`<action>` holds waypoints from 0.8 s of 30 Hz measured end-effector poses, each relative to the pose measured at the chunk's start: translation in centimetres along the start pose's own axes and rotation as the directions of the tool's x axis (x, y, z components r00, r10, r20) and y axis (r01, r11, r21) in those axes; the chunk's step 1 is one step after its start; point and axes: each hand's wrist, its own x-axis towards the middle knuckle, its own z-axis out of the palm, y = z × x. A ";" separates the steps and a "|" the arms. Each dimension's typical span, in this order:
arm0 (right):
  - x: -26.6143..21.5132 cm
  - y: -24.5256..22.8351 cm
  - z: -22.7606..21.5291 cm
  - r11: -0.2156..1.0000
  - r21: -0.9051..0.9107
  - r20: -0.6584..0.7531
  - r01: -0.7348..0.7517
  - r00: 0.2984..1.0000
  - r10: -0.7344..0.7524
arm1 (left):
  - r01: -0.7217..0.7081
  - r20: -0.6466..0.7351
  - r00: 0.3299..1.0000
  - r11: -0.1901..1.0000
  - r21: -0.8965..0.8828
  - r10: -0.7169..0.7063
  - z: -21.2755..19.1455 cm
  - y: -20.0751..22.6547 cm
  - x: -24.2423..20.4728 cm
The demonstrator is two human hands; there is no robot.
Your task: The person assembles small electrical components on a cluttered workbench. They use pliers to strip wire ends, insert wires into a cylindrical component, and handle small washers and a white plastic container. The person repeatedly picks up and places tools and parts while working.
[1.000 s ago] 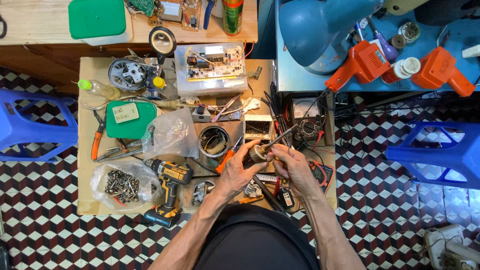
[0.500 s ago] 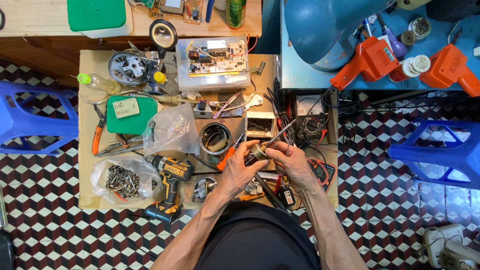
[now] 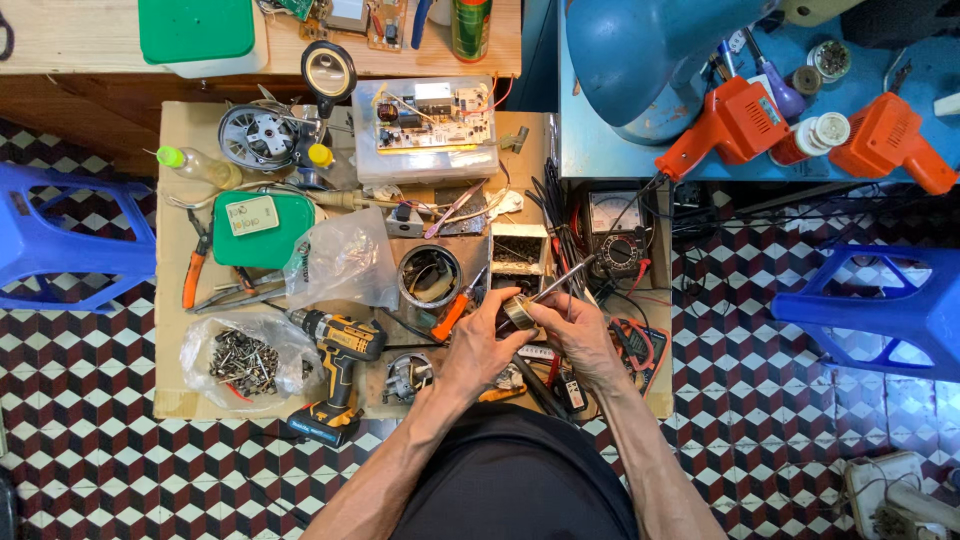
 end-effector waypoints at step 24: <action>6.7 -6.0 -0.5 0.956 0.263 -0.042 0.127 0.992 -0.120 | -0.445 -0.110 0.868 0.857 0.259 0.484 -4.8 3.9 7.6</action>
